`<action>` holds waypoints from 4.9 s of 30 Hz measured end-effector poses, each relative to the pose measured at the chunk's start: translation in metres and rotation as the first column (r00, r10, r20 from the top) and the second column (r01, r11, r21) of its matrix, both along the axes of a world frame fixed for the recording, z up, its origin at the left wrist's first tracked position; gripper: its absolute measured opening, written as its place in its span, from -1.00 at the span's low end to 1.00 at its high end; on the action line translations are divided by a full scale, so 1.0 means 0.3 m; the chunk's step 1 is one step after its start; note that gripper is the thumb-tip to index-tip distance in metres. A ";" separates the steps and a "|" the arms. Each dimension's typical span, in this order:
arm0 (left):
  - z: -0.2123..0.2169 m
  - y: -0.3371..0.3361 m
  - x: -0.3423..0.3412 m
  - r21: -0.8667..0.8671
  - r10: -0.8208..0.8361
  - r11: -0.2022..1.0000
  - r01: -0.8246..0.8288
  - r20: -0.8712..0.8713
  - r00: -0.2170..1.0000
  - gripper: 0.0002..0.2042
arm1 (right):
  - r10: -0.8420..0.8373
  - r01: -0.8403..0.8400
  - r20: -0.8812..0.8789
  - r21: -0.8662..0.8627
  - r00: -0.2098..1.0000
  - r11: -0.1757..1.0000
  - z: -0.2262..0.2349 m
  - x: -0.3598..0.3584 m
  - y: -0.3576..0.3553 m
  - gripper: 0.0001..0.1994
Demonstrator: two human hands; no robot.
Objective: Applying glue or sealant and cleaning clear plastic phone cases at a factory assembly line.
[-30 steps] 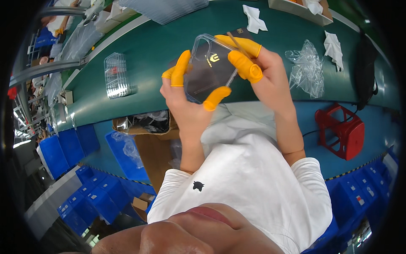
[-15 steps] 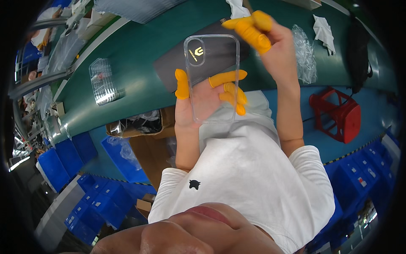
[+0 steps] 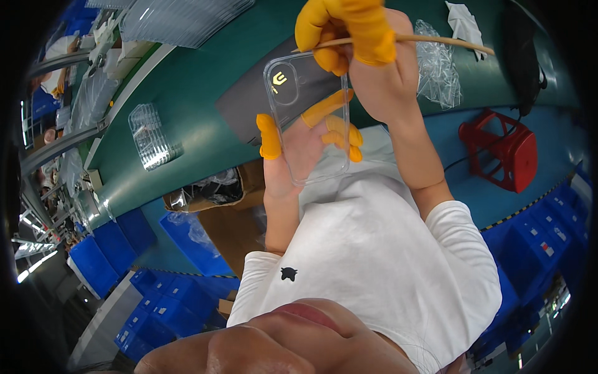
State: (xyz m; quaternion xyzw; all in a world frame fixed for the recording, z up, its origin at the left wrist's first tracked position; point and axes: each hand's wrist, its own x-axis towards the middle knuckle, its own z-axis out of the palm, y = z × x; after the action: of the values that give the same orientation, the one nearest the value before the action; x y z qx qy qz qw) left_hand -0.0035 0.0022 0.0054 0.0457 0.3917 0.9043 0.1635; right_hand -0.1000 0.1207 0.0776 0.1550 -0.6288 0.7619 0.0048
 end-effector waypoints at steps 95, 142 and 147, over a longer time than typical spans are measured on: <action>-0.011 -0.040 -0.003 -0.390 0.272 0.846 -0.365 -0.274 0.923 -0.43 | 0.292 0.326 -0.729 0.577 0.619 0.749 -0.092 -0.061 0.088 -0.71; -0.001 -0.001 -0.026 -0.356 0.272 0.892 -0.278 -0.066 0.960 -0.04 | 0.197 0.311 -0.669 0.559 0.717 0.768 -0.122 0.008 0.103 -0.71; -0.016 0.016 -0.026 -0.338 0.261 0.903 -0.265 -0.058 0.964 -0.05 | 0.157 0.364 -0.707 0.526 0.689 0.768 -0.139 0.011 0.106 -0.72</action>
State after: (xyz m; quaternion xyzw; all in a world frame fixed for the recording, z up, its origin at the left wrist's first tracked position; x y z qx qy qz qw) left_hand -0.0114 0.0069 0.0006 -0.0313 0.5466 0.8357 0.0434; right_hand -0.0968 0.1525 0.0360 0.3930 -0.8008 0.3809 0.2433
